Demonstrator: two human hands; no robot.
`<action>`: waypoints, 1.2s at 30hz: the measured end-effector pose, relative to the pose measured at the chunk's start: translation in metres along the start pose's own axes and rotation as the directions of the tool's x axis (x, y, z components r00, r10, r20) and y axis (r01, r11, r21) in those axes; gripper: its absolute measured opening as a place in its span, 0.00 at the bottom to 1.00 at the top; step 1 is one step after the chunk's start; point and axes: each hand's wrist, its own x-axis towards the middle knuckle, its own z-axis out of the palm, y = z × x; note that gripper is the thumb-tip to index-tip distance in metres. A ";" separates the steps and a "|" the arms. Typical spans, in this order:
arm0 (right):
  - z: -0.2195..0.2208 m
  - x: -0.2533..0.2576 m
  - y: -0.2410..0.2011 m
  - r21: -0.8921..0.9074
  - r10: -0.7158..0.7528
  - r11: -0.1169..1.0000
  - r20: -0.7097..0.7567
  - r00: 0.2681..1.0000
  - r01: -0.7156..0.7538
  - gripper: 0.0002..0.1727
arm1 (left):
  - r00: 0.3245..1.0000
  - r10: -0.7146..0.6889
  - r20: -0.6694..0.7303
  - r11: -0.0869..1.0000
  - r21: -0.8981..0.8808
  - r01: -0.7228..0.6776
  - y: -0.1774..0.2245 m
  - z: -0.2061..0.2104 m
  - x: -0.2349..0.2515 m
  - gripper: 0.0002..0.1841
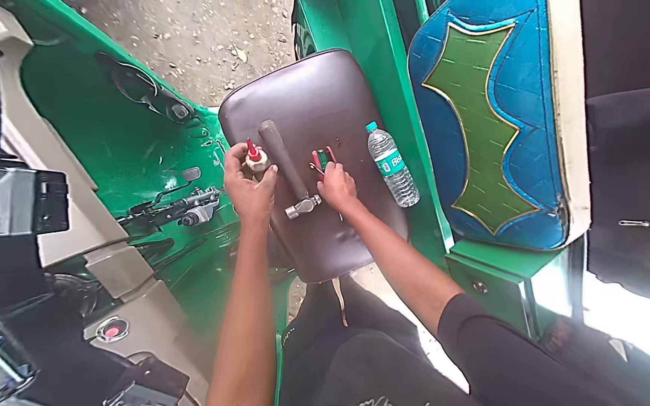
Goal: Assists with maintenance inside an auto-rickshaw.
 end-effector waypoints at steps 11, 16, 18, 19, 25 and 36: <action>-0.002 -0.001 -0.004 -0.056 -0.018 0.998 0.024 1.000 0.019 0.26 | 0.970 -0.229 -0.079 0.972 -0.067 0.224 -0.016 -0.063 -0.093 0.33; -0.015 -0.009 -0.001 0.093 -0.019 0.996 0.056 0.998 0.013 0.24 | 0.952 -0.242 -0.187 0.968 -0.114 0.224 -0.014 -0.081 -0.112 0.32; -0.020 -0.017 -0.014 0.132 -0.036 0.991 0.057 0.998 0.028 0.29 | 0.948 -0.231 -0.217 0.965 -0.172 0.196 -0.012 -0.081 -0.119 0.32; -0.020 -0.022 -0.025 0.130 -0.023 0.991 0.066 0.998 0.014 0.34 | 0.945 -0.230 -0.232 0.964 -0.190 0.187 -0.011 -0.081 -0.123 0.32; 0.017 -0.040 -0.066 -0.034 0.060 0.998 -0.024 0.998 -0.060 0.44 | 0.911 -0.261 -0.318 0.952 -0.243 0.187 -0.012 -0.080 -0.150 0.32; 0.035 -0.032 -0.037 0.024 -0.008 1.000 -0.003 1.000 0.008 0.34 | 0.900 -0.250 -0.356 0.950 -0.269 0.158 -0.001 -0.059 -0.225 0.31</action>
